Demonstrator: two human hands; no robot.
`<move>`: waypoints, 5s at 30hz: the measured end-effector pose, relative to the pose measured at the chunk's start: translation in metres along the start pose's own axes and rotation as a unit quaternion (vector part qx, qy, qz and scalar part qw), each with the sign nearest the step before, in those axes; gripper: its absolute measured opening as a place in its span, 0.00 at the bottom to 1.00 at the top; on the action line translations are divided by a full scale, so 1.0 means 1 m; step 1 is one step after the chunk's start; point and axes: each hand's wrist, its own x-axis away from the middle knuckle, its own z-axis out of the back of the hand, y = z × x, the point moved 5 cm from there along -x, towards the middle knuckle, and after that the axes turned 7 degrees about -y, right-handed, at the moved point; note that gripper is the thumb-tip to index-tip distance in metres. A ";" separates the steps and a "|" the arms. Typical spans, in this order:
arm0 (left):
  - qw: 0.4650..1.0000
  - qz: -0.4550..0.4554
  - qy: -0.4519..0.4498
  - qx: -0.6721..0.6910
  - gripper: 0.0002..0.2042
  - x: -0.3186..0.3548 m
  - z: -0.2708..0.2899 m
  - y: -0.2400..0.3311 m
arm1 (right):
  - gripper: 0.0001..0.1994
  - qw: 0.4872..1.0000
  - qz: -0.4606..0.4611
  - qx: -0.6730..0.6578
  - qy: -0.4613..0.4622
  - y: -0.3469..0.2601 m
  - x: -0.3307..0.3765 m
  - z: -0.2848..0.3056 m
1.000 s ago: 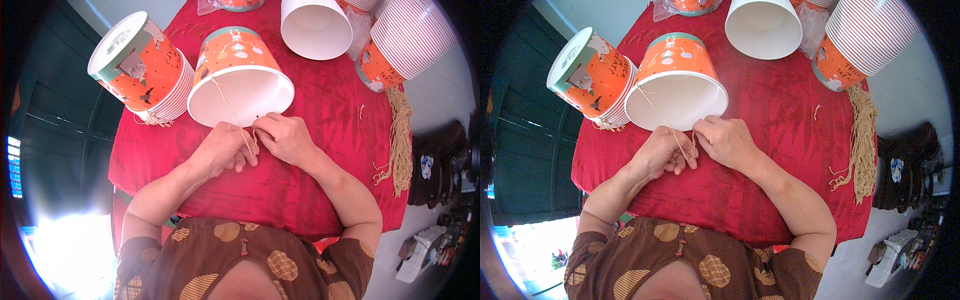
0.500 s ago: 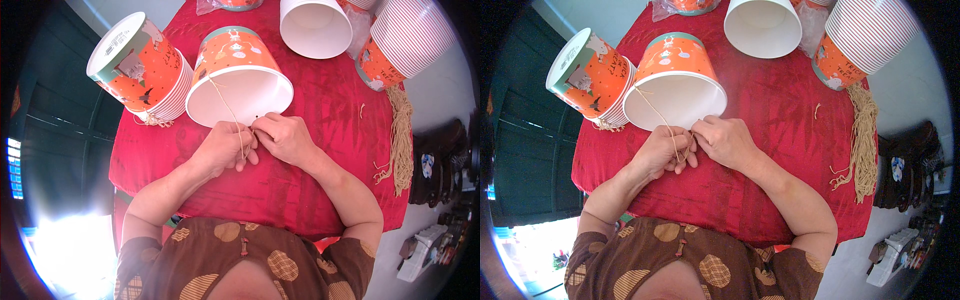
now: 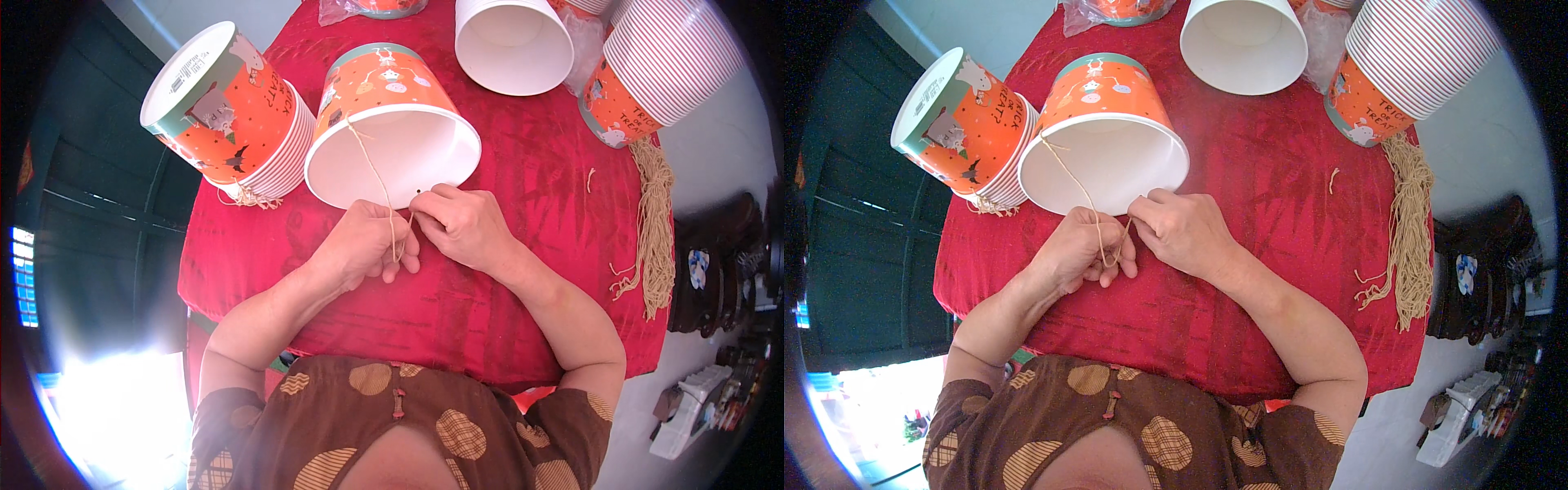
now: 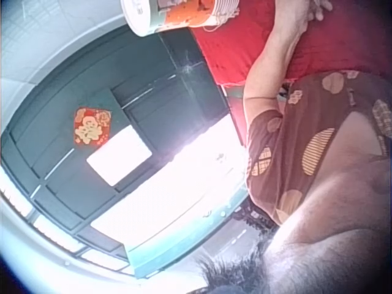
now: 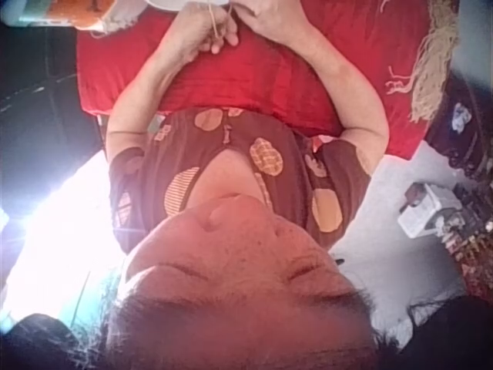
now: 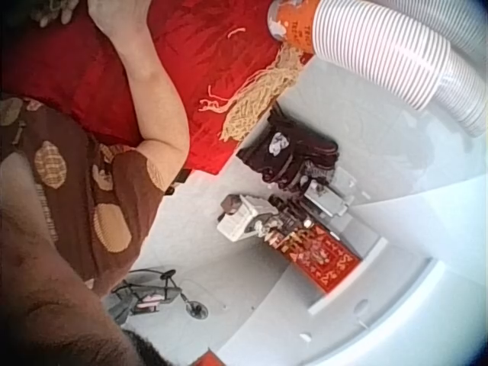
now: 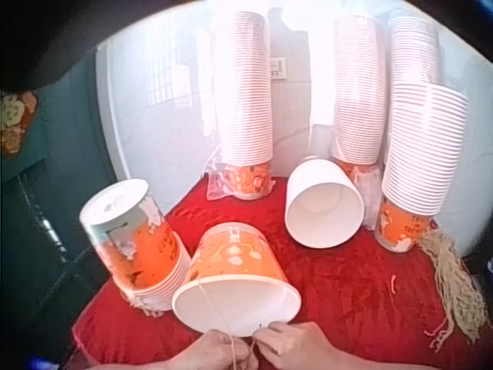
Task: Attaching string handles to small paper buckets for a trick-or-treat theme.
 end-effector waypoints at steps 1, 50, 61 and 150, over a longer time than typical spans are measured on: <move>1.000 0.000 0.000 0.000 0.11 0.000 0.000 0.001 | 0.04 1.000 0.002 -0.004 0.008 0.000 0.000 0.000; 1.000 0.003 -0.015 -0.021 0.06 -0.001 -0.001 -0.001 | 0.05 1.000 0.003 -0.001 0.002 0.001 0.001 0.000; 0.998 0.027 -0.036 -0.035 0.07 0.001 0.000 0.004 | 0.03 1.000 -0.005 -0.014 -0.002 0.001 0.001 0.002; 0.994 -0.103 0.033 -0.005 0.04 -0.026 -0.010 0.012 | 0.06 0.996 -0.058 0.003 0.073 -0.013 0.029 0.017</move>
